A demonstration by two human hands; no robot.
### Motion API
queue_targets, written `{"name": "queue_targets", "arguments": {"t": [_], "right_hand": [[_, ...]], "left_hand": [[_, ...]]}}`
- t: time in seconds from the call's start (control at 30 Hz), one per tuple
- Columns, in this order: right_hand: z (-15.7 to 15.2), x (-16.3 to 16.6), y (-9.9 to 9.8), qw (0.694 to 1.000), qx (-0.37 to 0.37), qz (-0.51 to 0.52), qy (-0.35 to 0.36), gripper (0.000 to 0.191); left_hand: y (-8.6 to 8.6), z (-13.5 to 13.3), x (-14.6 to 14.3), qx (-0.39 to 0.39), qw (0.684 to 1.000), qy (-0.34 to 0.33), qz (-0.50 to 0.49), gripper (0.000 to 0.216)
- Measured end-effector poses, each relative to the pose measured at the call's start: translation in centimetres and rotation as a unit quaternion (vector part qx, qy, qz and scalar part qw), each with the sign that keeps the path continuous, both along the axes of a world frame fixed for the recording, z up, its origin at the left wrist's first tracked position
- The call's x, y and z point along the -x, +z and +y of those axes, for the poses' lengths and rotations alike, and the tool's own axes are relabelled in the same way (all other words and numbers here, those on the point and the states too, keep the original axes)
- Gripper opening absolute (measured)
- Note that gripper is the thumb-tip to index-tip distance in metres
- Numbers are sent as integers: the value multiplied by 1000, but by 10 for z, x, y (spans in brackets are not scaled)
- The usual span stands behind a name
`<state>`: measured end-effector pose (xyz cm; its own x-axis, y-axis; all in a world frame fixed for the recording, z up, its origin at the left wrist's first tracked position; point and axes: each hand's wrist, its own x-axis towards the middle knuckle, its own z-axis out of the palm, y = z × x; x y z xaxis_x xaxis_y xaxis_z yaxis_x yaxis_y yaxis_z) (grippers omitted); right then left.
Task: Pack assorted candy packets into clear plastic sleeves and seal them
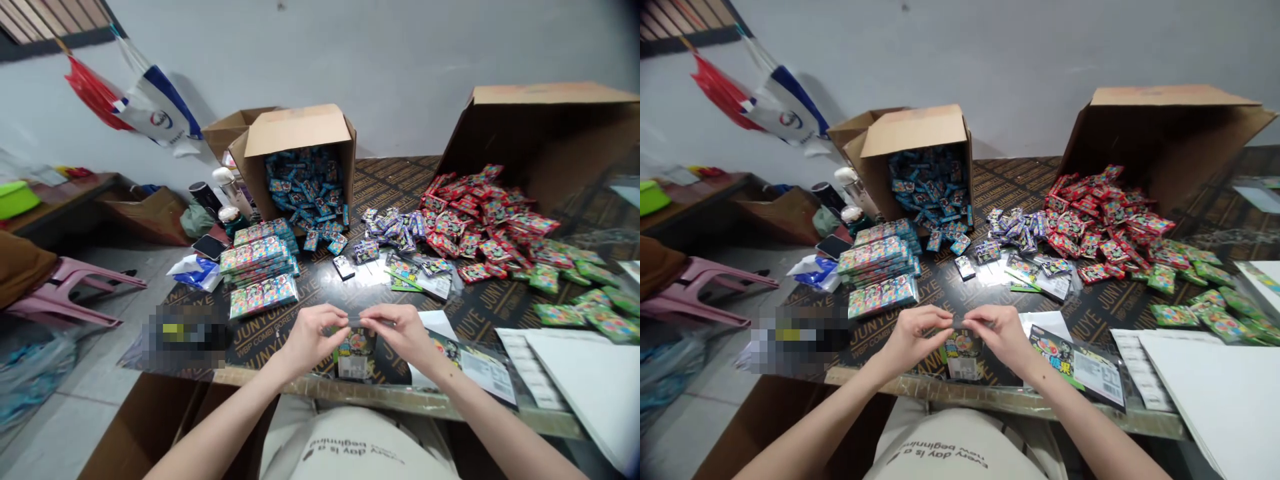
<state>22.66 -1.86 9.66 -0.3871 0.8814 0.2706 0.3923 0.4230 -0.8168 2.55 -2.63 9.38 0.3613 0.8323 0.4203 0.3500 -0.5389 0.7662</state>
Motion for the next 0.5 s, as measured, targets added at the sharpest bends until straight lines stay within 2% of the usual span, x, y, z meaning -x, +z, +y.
{"name": "queue_targets", "arguments": {"t": [0.13,0.2,0.27,0.37,0.43,0.5], "right_hand": [[-8,-10,-6,995,-87,-28,37,19],[-10,-16,-10,994,-84,-44,49,27],[-13,-21,-20,999,-32,-20,22,42],[-19,-23,-50,997,57,40,-41,63],[-23,-18,-73,990,128,48,-16,60],[-22,-8,-89,981,183,56,16,44]], "left_hand": [[-10,0,6,-12,1000,-25,10,9],[-13,2,7,9,1000,-20,-10,7],[-16,6,8,21,999,4,-40,6],[-23,10,13,48,991,71,-107,5],[-27,14,21,79,977,125,-156,5],[-31,20,31,104,959,184,-191,8]]}}
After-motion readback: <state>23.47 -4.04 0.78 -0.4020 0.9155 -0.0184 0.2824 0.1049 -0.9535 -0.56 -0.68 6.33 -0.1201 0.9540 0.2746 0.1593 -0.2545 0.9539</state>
